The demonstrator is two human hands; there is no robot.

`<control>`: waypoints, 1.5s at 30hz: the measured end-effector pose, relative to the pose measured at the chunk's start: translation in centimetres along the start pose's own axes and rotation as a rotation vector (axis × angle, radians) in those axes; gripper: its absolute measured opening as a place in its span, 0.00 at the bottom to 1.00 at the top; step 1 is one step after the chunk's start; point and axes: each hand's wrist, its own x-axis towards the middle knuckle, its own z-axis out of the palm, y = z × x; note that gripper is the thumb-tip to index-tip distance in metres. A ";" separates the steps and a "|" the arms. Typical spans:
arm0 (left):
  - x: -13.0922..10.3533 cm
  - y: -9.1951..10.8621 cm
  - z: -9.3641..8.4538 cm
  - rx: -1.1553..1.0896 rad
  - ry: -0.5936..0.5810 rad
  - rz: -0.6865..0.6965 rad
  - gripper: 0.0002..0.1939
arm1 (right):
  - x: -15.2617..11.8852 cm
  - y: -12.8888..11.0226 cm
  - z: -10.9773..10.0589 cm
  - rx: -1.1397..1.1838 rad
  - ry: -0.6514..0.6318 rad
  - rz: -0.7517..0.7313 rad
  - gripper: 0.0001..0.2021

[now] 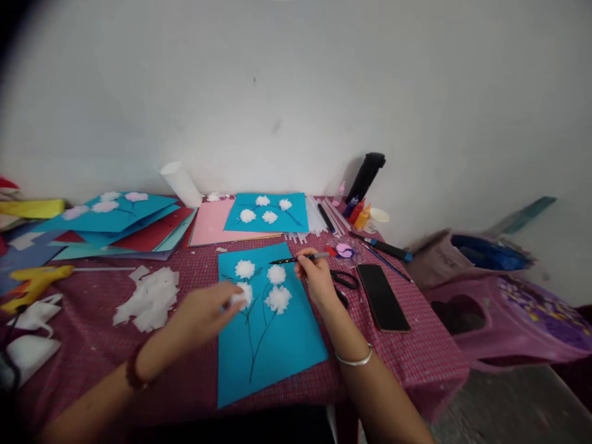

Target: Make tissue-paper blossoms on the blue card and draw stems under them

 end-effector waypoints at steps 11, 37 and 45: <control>1.9 -11.7 2.8 -0.132 0.158 -0.391 0.17 | 0.2 2.0 -0.8 0.182 -0.008 0.093 0.11; 1.8 -11.0 3.2 -0.006 -0.051 -0.404 0.10 | -1.0 2.3 -0.3 -0.232 -0.091 -0.068 0.08; 1.7 -11.2 3.8 -0.025 -0.071 -0.403 0.11 | -1.9 1.2 0.0 -0.262 -0.106 -0.044 0.05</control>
